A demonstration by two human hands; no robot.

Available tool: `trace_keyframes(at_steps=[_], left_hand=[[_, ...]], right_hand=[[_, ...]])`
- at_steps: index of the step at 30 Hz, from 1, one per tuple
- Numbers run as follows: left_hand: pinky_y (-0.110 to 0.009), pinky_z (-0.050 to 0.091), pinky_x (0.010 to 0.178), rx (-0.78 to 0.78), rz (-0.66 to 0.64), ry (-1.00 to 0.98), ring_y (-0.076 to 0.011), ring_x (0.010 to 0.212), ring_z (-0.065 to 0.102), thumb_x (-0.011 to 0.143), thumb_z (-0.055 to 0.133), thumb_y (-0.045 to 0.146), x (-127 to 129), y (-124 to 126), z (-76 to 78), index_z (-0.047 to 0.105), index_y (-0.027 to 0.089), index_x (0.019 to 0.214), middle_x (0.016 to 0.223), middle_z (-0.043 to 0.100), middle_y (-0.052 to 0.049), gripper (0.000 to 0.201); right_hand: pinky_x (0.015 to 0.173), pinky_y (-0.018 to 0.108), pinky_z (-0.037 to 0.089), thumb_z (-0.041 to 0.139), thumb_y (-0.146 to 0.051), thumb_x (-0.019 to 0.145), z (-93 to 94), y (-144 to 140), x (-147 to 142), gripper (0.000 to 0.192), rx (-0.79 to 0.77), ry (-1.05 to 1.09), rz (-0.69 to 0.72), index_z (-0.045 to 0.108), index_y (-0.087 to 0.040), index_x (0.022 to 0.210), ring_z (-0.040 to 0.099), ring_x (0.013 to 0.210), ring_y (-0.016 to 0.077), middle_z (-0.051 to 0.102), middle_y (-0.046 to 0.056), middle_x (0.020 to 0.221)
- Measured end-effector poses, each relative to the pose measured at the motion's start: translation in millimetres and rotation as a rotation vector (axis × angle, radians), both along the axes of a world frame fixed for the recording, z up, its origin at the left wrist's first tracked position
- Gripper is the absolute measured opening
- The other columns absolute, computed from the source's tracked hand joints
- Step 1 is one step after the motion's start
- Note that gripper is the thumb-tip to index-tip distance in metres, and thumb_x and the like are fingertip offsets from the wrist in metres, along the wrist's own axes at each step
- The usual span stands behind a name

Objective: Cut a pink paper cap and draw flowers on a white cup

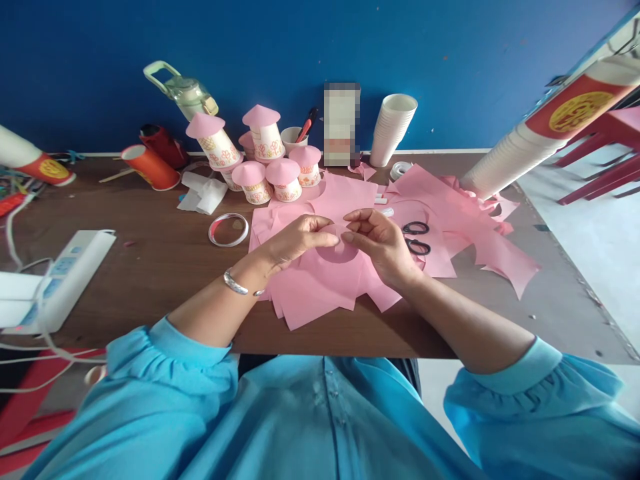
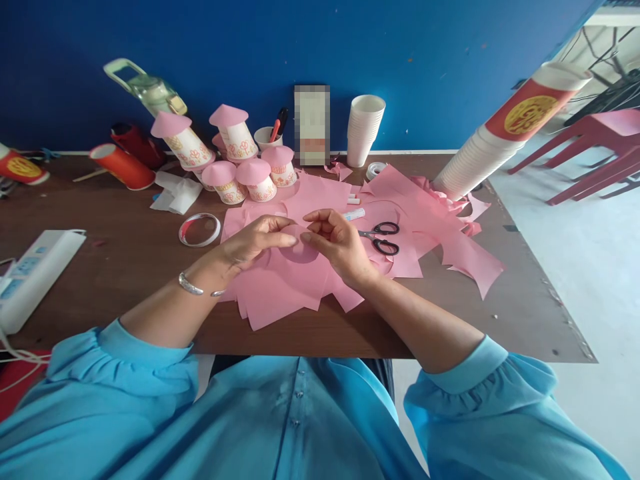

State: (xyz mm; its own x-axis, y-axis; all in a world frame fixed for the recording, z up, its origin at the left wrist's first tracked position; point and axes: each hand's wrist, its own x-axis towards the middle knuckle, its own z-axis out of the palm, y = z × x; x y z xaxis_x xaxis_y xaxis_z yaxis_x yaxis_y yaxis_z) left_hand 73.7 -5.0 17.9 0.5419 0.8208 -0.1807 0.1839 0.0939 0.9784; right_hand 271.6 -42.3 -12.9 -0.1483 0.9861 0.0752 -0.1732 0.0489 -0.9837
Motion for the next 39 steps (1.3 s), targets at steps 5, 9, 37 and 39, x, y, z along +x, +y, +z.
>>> trace_keyframes(at_steps=[5, 9, 37, 39], left_hand=[[-0.032, 0.035, 0.064, 0.032, 0.011, 0.014, -0.0146, 0.068, 0.047, 0.075, 0.077, 0.040, -0.5, 0.8, 0.5, 0.058, 0.020, 0.066, 0.068, 0.052, 0.001, 0.030], [-0.033, 0.034, 0.066, 0.030, -0.013, 0.024, -0.0150, 0.069, 0.046, 0.073, 0.075, 0.037, -0.2, 2.0, -0.6, 0.055, 0.020, 0.065, 0.069, 0.051, 0.001, 0.028], [-0.030, 0.044, 0.066, -0.020, 0.035, -0.026, -0.0148, 0.071, 0.057, 0.067, 0.081, 0.027, 3.6, -3.9, 3.0, 0.066, 0.017, 0.075, 0.073, 0.061, 0.000, 0.020], [-0.031, 0.046, 0.065, 0.000, 0.010, -0.006, -0.0166, 0.072, 0.060, 0.068, 0.080, 0.024, 2.5, -3.8, 3.1, 0.067, 0.018, 0.076, 0.073, 0.064, -0.001, 0.017]], right_hand=[[0.068, 0.028, 0.049, 0.095, -0.055, 0.074, 0.3, -0.8, -0.5, 0.052, 0.000, 0.018, 0.002, 0.068, -0.023, 0.105, 0.061, 0.077, 0.0138, 0.064, -0.002, 0.082], [0.068, 0.028, 0.049, 0.095, -0.051, 0.076, -0.4, -1.1, -0.9, 0.049, -0.008, 0.038, 0.018, 0.068, -0.023, 0.106, 0.062, 0.077, 0.0137, 0.065, -0.002, 0.081], [0.072, 0.031, 0.053, 0.094, -0.054, 0.074, 0.5, 0.5, 0.1, 0.049, -0.012, 0.025, -0.010, 0.070, -0.025, 0.104, 0.061, 0.078, 0.0156, 0.067, -0.001, 0.083], [0.074, 0.032, 0.054, 0.094, -0.057, 0.073, 2.8, 0.6, 0.7, 0.048, -0.023, 0.007, 0.009, 0.072, -0.024, 0.100, 0.064, 0.082, 0.0170, 0.071, 0.001, 0.088]])
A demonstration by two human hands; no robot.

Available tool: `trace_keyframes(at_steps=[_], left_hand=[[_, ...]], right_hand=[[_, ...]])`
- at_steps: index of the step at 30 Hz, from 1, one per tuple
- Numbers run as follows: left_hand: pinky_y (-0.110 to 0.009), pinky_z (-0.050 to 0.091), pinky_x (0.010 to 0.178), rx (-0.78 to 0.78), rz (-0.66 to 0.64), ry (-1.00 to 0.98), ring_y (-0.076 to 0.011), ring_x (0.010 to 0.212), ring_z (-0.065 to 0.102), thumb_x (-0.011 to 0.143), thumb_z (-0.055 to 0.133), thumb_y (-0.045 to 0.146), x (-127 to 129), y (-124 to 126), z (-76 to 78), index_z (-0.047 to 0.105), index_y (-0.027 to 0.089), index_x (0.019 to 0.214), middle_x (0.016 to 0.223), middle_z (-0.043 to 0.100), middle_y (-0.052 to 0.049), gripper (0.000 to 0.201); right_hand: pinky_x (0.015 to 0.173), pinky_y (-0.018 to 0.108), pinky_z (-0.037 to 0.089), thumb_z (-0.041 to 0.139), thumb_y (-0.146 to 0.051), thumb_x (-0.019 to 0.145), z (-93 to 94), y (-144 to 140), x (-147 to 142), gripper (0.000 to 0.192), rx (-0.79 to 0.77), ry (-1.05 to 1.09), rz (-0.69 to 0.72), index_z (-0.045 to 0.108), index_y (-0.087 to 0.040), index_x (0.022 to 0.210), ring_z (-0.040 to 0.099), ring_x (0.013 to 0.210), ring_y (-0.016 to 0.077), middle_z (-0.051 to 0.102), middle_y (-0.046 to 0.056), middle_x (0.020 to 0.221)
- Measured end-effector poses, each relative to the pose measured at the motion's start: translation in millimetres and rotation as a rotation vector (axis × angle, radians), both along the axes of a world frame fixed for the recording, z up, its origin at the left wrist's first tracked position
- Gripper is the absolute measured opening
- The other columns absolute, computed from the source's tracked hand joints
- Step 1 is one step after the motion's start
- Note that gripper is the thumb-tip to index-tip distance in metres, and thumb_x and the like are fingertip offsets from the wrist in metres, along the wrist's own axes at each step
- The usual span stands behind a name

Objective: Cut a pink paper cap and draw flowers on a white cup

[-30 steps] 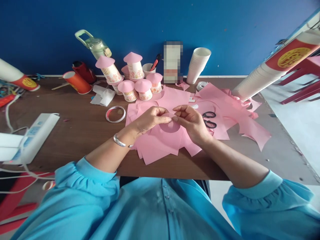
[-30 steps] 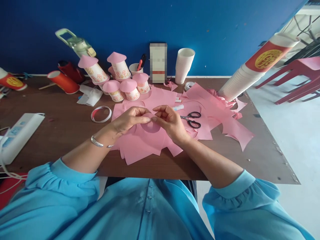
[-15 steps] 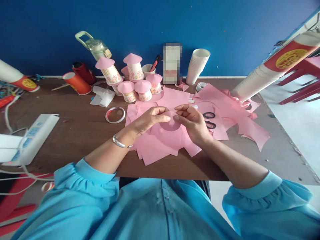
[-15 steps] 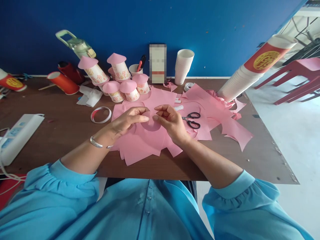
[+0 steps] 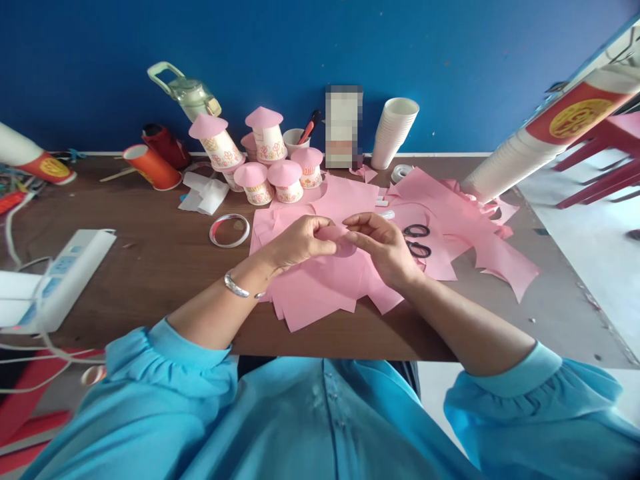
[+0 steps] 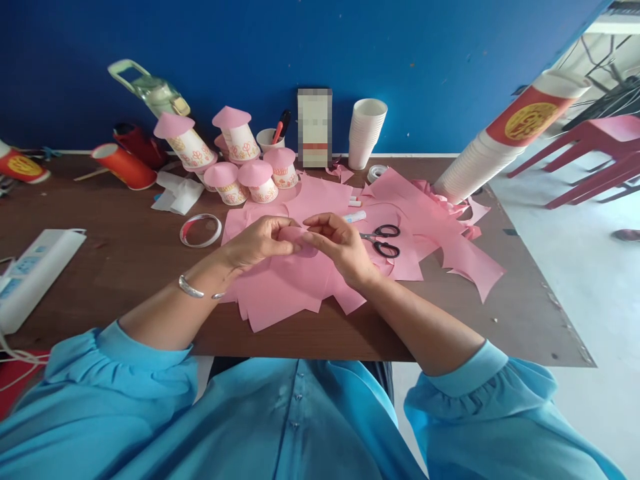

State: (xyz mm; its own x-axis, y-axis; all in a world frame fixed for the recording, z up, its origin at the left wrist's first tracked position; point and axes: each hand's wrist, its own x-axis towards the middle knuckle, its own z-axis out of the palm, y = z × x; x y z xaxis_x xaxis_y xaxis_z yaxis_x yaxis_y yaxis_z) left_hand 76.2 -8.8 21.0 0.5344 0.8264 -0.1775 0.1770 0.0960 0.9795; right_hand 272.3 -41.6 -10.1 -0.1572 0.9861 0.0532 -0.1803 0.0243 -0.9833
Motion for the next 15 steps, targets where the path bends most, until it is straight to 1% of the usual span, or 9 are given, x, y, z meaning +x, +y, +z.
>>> trace_keyframes(at_steps=[2, 4, 7, 10, 15], left_hand=[[-0.032, 0.047, 0.065, 0.040, -0.034, 0.032, -0.0174, 0.072, 0.061, 0.069, 0.081, 0.024, -1.3, 1.0, -1.2, 0.066, 0.018, 0.074, 0.073, 0.065, -0.002, 0.016], [-0.032, 0.047, 0.066, 0.097, -0.072, 0.084, -0.0178, 0.074, 0.061, 0.071, 0.080, 0.026, -2.8, 2.9, -3.6, 0.067, 0.018, 0.074, 0.075, 0.065, -0.002, 0.016], [-0.032, 0.047, 0.071, 0.173, -0.137, 0.173, -0.0184, 0.078, 0.062, 0.073, 0.078, 0.029, -5.1, 5.6, -6.2, 0.070, 0.017, 0.078, 0.080, 0.068, -0.003, 0.015], [-0.031, 0.046, 0.070, 0.176, -0.183, 0.218, -0.0180, 0.078, 0.061, 0.074, 0.075, 0.029, -7.3, 6.5, -4.2, 0.073, 0.016, 0.083, 0.082, 0.069, -0.002, 0.016], [-0.029, 0.043, 0.066, 0.210, -0.204, 0.239, -0.0167, 0.074, 0.058, 0.069, 0.073, 0.023, -9.4, 6.6, 2.9, 0.073, 0.017, 0.080, 0.078, 0.067, 0.000, 0.012]], right_hand=[[0.074, 0.033, 0.053, 0.093, -0.059, 0.074, 2.2, -0.3, 0.5, 0.045, -0.002, -0.042, 0.033, 0.073, -0.023, 0.093, 0.064, 0.082, 0.0174, 0.072, 0.002, 0.089], [0.071, 0.032, 0.050, 0.091, -0.061, 0.075, 3.9, -1.0, 1.2, 0.045, -0.017, -0.110, 0.076, 0.073, -0.021, 0.084, 0.062, 0.077, 0.0166, 0.070, 0.002, 0.081], [0.066, 0.031, 0.042, 0.090, -0.062, 0.074, 5.3, -1.6, 2.8, 0.046, -0.044, -0.196, 0.112, 0.072, -0.020, 0.074, 0.055, 0.069, 0.0145, 0.064, 0.000, 0.071], [0.064, 0.031, 0.037, 0.089, -0.064, 0.074, 5.1, -0.9, 5.1, 0.047, -0.046, -0.226, 0.121, 0.072, -0.020, 0.071, 0.051, 0.068, 0.0139, 0.063, 0.000, 0.069], [0.067, 0.032, 0.038, 0.081, -0.068, 0.080, 3.3, 1.9, 8.0, 0.051, -0.034, -0.238, 0.078, 0.069, -0.020, 0.067, 0.048, 0.070, 0.0145, 0.059, -0.001, 0.068]])
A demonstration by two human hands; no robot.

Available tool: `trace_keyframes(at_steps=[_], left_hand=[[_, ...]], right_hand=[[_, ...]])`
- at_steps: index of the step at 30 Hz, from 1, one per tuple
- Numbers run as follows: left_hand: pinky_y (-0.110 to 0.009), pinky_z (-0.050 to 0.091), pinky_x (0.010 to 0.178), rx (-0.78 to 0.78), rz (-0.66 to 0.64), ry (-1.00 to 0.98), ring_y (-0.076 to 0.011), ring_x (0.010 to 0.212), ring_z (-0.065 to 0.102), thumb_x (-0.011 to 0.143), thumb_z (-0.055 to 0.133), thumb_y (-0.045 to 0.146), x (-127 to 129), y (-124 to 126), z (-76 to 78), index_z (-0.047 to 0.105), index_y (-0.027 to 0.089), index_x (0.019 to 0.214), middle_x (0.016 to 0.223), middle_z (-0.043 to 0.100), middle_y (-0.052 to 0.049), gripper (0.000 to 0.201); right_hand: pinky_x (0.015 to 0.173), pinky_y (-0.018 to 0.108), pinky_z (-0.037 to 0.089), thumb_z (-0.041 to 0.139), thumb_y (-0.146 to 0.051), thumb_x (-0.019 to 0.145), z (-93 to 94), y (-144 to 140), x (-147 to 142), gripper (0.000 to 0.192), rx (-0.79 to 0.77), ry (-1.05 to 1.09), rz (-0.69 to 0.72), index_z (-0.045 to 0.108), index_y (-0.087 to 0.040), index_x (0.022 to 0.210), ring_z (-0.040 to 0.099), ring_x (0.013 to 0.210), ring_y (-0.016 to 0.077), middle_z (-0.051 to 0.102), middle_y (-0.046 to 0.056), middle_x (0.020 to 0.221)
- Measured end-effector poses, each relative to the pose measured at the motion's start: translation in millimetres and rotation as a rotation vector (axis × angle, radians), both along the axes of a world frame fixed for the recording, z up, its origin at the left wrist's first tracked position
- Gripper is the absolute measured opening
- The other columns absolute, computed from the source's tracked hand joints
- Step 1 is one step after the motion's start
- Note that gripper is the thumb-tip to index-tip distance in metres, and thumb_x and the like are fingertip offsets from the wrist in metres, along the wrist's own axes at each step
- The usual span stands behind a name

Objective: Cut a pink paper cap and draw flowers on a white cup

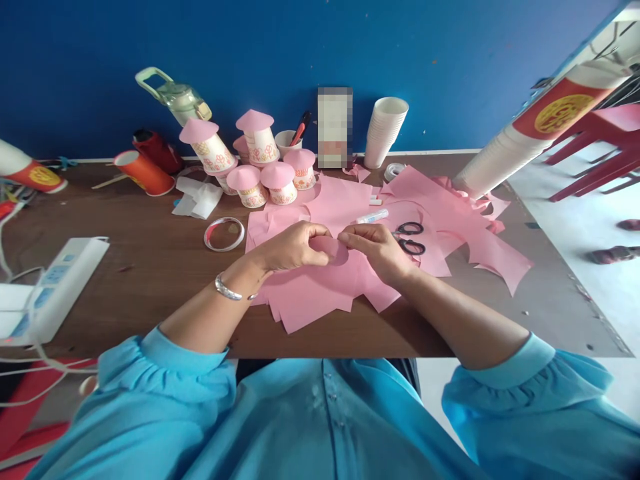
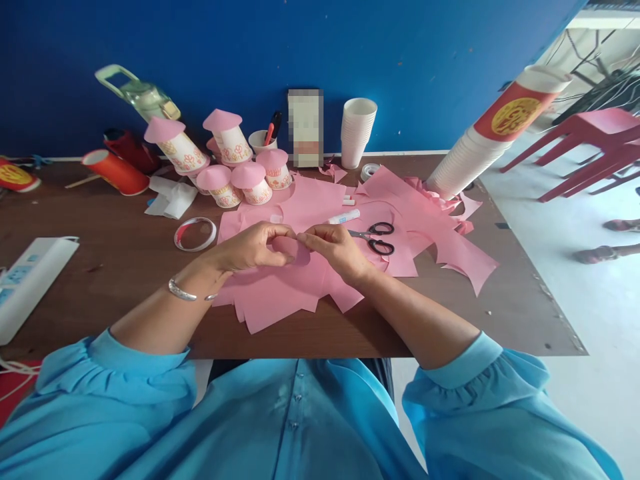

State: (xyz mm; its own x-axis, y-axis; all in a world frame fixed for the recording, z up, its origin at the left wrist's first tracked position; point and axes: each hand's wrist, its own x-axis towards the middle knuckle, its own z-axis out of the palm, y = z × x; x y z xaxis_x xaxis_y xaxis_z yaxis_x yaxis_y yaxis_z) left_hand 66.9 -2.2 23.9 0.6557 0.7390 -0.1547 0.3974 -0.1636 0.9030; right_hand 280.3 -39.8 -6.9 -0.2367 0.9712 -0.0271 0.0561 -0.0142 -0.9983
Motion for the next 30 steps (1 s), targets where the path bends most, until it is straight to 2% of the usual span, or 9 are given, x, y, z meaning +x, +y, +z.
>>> trace_keyframes(at_steps=[4, 8, 13, 15, 19, 24, 27, 30], left_hand=[[-0.028, 0.039, 0.061, -0.016, -0.005, 0.037, -0.0151, 0.069, 0.054, 0.069, 0.074, 0.025, 0, 1, -0.1, 0.069, 0.017, 0.076, 0.072, 0.062, 0.001, 0.011], [-0.028, 0.040, 0.063, -0.070, -0.005, 0.017, -0.0151, 0.071, 0.056, 0.068, 0.075, 0.025, 0, 1, 0.8, 0.071, 0.017, 0.076, 0.075, 0.066, 0.000, 0.012], [-0.031, 0.048, 0.077, -0.293, 0.079, -0.278, -0.0190, 0.084, 0.064, 0.075, 0.082, 0.039, -1, 1, 2.4, 0.075, 0.016, 0.090, 0.089, 0.074, -0.005, 0.029], [-0.032, 0.048, 0.080, -0.321, 0.127, -0.347, -0.0188, 0.085, 0.063, 0.075, 0.083, 0.039, -2, 2, 0.8, 0.075, 0.015, 0.087, 0.088, 0.074, -0.005, 0.028], [-0.030, 0.044, 0.077, -0.296, 0.211, -0.401, -0.0152, 0.078, 0.059, 0.074, 0.083, 0.036, -3, 6, -2.8, 0.074, 0.015, 0.077, 0.078, 0.069, -0.001, 0.023], [-0.028, 0.044, 0.070, -0.340, 0.185, -0.406, -0.0147, 0.072, 0.060, 0.070, 0.083, 0.037, -5, 9, -5.9, 0.075, 0.015, 0.076, 0.074, 0.071, -0.002, 0.024], [-0.028, 0.046, 0.068, -0.350, 0.170, -0.364, -0.0148, 0.070, 0.060, 0.069, 0.085, 0.038, -7, 11, -8.4, 0.076, 0.015, 0.076, 0.072, 0.070, -0.002, 0.025], [-0.028, 0.047, 0.068, -0.366, 0.165, -0.366, -0.0145, 0.069, 0.061, 0.068, 0.087, 0.037, -8, 12, -10.7, 0.077, 0.015, 0.077, 0.072, 0.071, -0.002, 0.026]], right_hand=[[0.068, 0.032, 0.040, 0.085, -0.063, 0.078, 2.4, 0, 0, 0.045, 0.021, -0.008, 0.018, 0.074, -0.020, 0.072, 0.051, 0.072, 0.0149, 0.064, 0.000, 0.073], [0.069, 0.032, 0.040, 0.089, -0.055, 0.075, 3.8, -1, -1, 0.038, 0.021, 0.003, 0.023, 0.075, -0.020, 0.071, 0.053, 0.072, 0.0147, 0.065, 0.000, 0.073], [0.070, 0.030, 0.043, 0.093, -0.052, 0.070, -1.1, 3, -2, 0.037, -0.056, 0.249, -0.100, 0.074, -0.019, 0.071, 0.053, 0.069, 0.0124, 0.064, -0.001, 0.070], [0.069, 0.029, 0.043, 0.095, -0.051, 0.067, -1.8, 5, -2, 0.037, -0.085, 0.328, -0.118, 0.075, -0.019, 0.071, 0.053, 0.067, 0.0116, 0.063, -0.002, 0.068], [0.069, 0.029, 0.046, 0.098, -0.053, 0.065, -0.1, 6, -3, 0.041, -0.126, 0.383, -0.077, 0.074, -0.020, 0.068, 0.053, 0.066, 0.0115, 0.061, -0.003, 0.066], [0.075, 0.030, 0.048, 0.099, -0.057, 0.062, -2.0, 4, -2, 0.045, -0.164, 0.362, 0.022, 0.078, -0.020, 0.075, 0.057, 0.071, 0.0129, 0.068, -0.001, 0.073], [0.080, 0.032, 0.048, 0.100, -0.051, 0.064, -5.7, 3, -2, 0.040, -0.150, 0.300, 0.109, 0.079, -0.019, 0.076, 0.060, 0.077, 0.0146, 0.070, 0.000, 0.075], [0.081, 0.032, 0.047, 0.098, -0.048, 0.068, -8.4, 2, -3, 0.035, -0.137, 0.270, 0.132, 0.079, -0.020, 0.074, 0.060, 0.077, 0.0148, 0.070, -0.001, 0.073]])
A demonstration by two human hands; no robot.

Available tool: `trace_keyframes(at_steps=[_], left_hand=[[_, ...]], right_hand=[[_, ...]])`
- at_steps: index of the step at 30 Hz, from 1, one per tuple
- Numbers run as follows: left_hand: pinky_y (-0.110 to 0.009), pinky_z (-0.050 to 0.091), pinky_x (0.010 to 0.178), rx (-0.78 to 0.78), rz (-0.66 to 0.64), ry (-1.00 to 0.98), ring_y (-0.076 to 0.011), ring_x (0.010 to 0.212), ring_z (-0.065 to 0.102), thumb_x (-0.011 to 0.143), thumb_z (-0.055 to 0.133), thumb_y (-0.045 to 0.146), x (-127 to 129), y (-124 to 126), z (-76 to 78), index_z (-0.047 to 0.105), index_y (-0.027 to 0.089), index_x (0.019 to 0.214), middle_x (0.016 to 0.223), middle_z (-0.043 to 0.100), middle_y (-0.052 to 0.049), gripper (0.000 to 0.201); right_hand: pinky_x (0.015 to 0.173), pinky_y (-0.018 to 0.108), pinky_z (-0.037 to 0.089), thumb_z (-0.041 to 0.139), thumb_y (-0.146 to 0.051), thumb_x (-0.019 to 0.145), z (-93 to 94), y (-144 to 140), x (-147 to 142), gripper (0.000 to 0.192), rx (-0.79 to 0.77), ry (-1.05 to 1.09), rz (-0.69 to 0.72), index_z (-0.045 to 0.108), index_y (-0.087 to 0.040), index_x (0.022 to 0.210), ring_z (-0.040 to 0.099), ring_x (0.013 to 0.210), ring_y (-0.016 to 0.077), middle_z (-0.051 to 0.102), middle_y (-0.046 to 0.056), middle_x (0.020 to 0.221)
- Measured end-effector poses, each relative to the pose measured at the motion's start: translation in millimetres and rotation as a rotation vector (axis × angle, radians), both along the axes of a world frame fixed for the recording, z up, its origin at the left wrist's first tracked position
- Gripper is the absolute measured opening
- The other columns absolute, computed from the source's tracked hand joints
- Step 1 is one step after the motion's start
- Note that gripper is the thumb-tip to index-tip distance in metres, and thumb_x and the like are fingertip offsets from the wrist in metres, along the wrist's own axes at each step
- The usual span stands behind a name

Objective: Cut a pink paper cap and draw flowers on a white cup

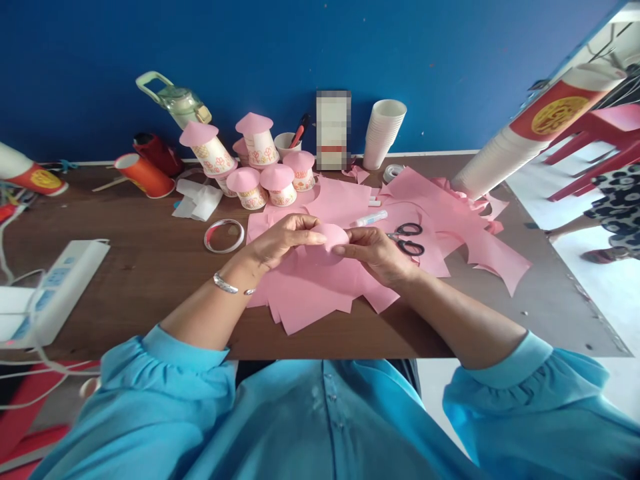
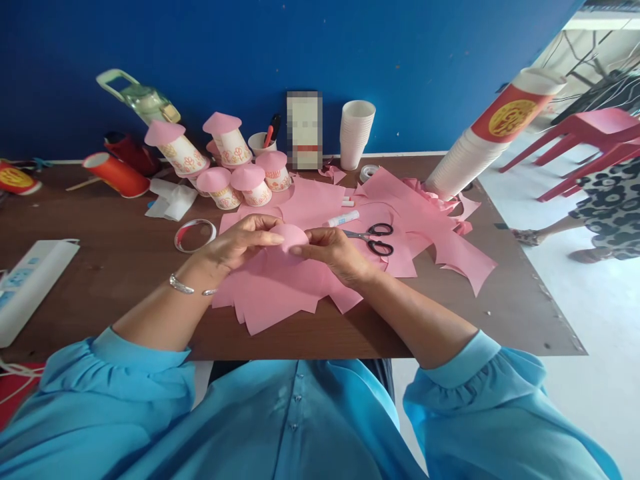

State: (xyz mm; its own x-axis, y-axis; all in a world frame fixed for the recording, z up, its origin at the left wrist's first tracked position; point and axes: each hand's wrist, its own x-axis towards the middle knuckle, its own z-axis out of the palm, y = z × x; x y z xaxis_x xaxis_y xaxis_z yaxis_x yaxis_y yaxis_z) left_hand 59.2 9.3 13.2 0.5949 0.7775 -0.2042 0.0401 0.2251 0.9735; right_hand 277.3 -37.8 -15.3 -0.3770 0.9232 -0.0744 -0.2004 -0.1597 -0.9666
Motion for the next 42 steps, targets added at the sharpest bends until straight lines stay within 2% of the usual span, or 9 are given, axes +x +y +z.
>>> trace_keyframes(at_steps=[5, 12, 22, 28, 34, 36, 38, 40, 42], left_hand=[[-0.028, 0.049, 0.066, -0.055, -0.022, -0.046, -0.0153, 0.069, 0.064, 0.068, 0.087, 0.035, 0, 0, -0.8, 0.079, 0.015, 0.081, 0.075, 0.074, -0.003, 0.025], [-0.027, 0.050, 0.062, -0.076, -0.009, -0.083, -0.0148, 0.066, 0.065, 0.070, 0.087, 0.032, 0, -1, 1.8, 0.080, 0.014, 0.082, 0.074, 0.075, -0.003, 0.023], [-0.026, 0.052, 0.066, -0.067, -0.014, -0.088, -0.0150, 0.071, 0.066, 0.068, 0.088, 0.034, -1, 0, -0.7, 0.080, 0.015, 0.084, 0.078, 0.075, -0.003, 0.026], [-0.029, 0.053, 0.073, 0.015, -0.065, 0.014, -0.0166, 0.079, 0.067, 0.067, 0.092, 0.035, 1, -1, 1.7, 0.079, 0.015, 0.089, 0.086, 0.077, -0.004, 0.033], [-0.031, 0.052, 0.065, -0.034, -0.055, -0.013, -0.0174, 0.068, 0.066, 0.073, 0.085, 0.037, 1, -3, 1.2, 0.078, 0.015, 0.081, 0.076, 0.075, -0.005, 0.024], [-0.031, 0.050, 0.064, -0.020, -0.016, -0.007, -0.0168, 0.066, 0.065, 0.075, 0.083, 0.037, 2, -4, 2.3, 0.077, 0.016, 0.076, 0.072, 0.073, -0.005, 0.022], [-0.030, 0.049, 0.067, 0.026, 0.042, -0.002, -0.0160, 0.069, 0.063, 0.076, 0.083, 0.037, 3, -4, 3.5, 0.077, 0.016, 0.073, 0.070, 0.071, -0.004, 0.021], [-0.030, 0.049, 0.072, 0.071, 0.095, -0.008, -0.0157, 0.073, 0.062, 0.075, 0.085, 0.037, 4, -4, 3.5, 0.077, 0.017, 0.071, 0.069, 0.070, -0.002, 0.022], [-0.031, 0.050, 0.075, 0.088, 0.122, -0.018, -0.0160, 0.075, 0.062, 0.075, 0.086, 0.040, 5, -2, 1.9, 0.077, 0.018, 0.069, 0.070, 0.069, -0.002, 0.025]], right_hand=[[0.084, 0.033, 0.049, 0.098, -0.049, 0.069, -0.3, 0, 0, 0.033, -0.007, 0.013, -0.026, 0.083, -0.021, 0.080, 0.063, 0.081, 0.0163, 0.076, 0.001, 0.080], [0.093, 0.037, 0.051, 0.098, -0.050, 0.070, -1.2, -1, 2, 0.040, -0.005, 0.041, 0.091, 0.085, -0.020, 0.093, 0.069, 0.086, 0.0190, 0.079, 0.002, 0.085], [0.082, 0.032, 0.050, 0.097, -0.047, 0.070, -1.2, 0, 0, 0.034, -0.007, 0.041, 0.016, 0.080, -0.019, 0.079, 0.063, 0.080, 0.0158, 0.075, 0.001, 0.081], [0.078, 0.032, 0.048, 0.095, -0.049, 0.072, -1.8, -1, 2, 0.037, 0.027, -0.058, -0.005, 0.077, -0.018, 0.080, 0.060, 0.076, 0.0151, 0.071, 0.000, 0.078], [0.079, 0.034, 0.050, 0.092, -0.053, 0.076, -3.0, -2, 1, 0.039, 0.070, -0.107, 0.009, 0.074, -0.019, 0.079, 0.060, 0.077, 0.0165, 0.067, 0.000, 0.076], [0.080, 0.036, 0.053, 0.088, -0.055, 0.081, -2.4, -2, 1, 0.039, 0.157, -0.146, -0.051, 0.074, -0.020, 0.089, 0.064, 0.081, 0.0184, 0.070, 0.002, 0.084], [0.083, 0.038, 0.056, 0.080, -0.052, 0.090, 0.0, -3, 4, 0.035, 0.362, -0.244, -0.188, 0.074, -0.021, 0.107, 0.067, 0.091, 0.0213, 0.072, 0.006, 0.101], [0.090, 0.044, 0.057, 0.071, -0.043, 0.099, 3.5, -5, 8, 0.031, 0.696, -0.430, -0.358, 0.071, -0.025, 0.124, 0.067, 0.104, 0.0250, 0.070, 0.010, 0.117], [0.098, 0.050, 0.055, 0.065, -0.033, 0.103, 6.5, -8, 12, 0.033, 1.062, -0.658, -0.470, 0.067, -0.030, 0.135, 0.065, 0.116, 0.0287, 0.066, 0.010, 0.127]])
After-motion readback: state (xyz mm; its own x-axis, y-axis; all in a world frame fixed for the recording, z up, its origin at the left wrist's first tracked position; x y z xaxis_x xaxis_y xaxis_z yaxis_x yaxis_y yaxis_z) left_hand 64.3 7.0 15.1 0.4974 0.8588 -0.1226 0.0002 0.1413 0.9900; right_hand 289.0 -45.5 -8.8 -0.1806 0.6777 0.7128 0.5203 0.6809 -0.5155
